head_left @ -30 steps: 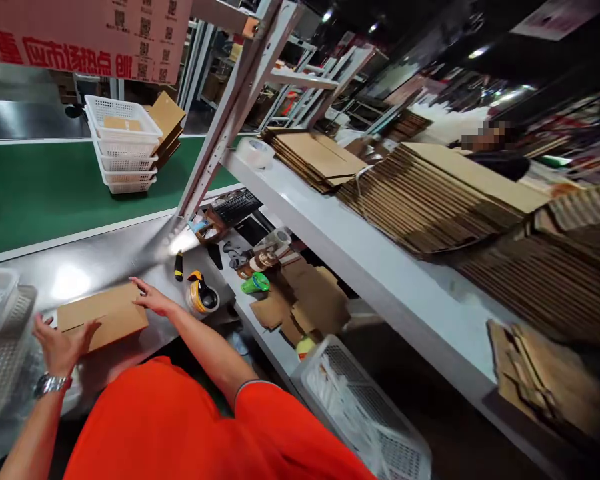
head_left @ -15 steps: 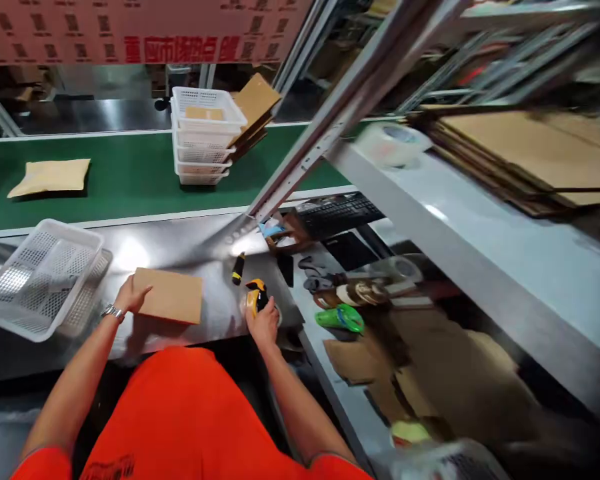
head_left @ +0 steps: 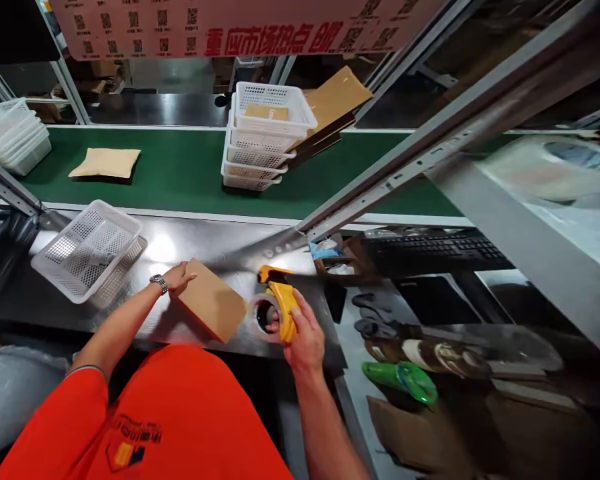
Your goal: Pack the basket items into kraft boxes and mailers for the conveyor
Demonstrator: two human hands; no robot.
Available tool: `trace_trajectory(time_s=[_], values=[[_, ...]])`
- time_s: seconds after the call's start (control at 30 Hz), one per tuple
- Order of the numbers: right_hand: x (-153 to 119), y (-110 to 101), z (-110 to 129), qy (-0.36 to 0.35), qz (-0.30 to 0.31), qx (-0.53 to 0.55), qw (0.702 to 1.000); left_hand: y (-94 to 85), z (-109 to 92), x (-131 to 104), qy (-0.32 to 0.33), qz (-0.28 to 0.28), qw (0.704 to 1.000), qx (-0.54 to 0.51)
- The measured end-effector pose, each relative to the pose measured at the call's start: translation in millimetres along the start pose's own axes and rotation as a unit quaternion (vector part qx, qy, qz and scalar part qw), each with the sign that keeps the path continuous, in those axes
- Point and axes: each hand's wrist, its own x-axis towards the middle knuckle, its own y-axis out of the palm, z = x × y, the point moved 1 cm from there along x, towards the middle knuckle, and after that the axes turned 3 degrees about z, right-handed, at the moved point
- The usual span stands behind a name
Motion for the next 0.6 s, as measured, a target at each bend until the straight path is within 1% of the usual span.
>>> trace_trajectory(time_s=[0.03, 0.1, 0.17, 0.2, 0.23, 0.3, 0.37, 0.43, 0.47, 0.5, 0.53, 0.6], values=[[-2, 22, 4, 0.006, 0.030, 0.007, 0.999, 0.7, -2, 1, 0.000, -0.001, 1.000, 0.009], [-3, 65, 4, 0.018, 0.081, -0.019, 0.996, 2.6, -3, 3, -0.003, -0.004, 1.000, 0.024], [-2, 95, -1, 0.019, 0.121, -0.070, 0.990, 4.4, -3, 3, -0.007, -0.014, 1.000, 0.024], [-1, 104, -4, 0.016, 0.136, -0.092, 0.986, 4.9, -3, 3, -0.009, -0.020, 1.000, 0.017], [1, 109, -7, 0.013, 0.148, -0.107, 0.983, 5.2, -2, 2, -0.009, -0.028, 1.000, 0.006], [5, 108, -10, 0.010, 0.159, -0.110, 0.981, 5.1, -3, 1, -0.005, -0.052, 0.998, -0.018], [8, 101, -11, 0.013, 0.152, -0.095, 0.984, 4.7, -7, -2, -0.001, -0.104, 0.994, -0.036], [10, 95, -11, 0.016, 0.143, -0.082, 0.986, 5.0, -14, -5, -0.001, -0.168, 0.985, -0.047], [10, 94, -12, 0.017, 0.141, -0.079, 0.987, 6.0, -19, -6, -0.006, -0.186, 0.980, -0.069], [9, 93, -13, 0.016, 0.142, -0.079, 0.987, 7.8, -23, -7, -0.015, -0.186, 0.977, -0.107], [8, 92, -13, 0.014, 0.145, -0.082, 0.986, 10.2, -28, -8, -0.026, -0.163, 0.974, -0.157], [5, 92, -15, 0.008, 0.158, -0.093, 0.983, 15.9, -37, -9, -0.042, -0.088, 0.959, -0.267]])
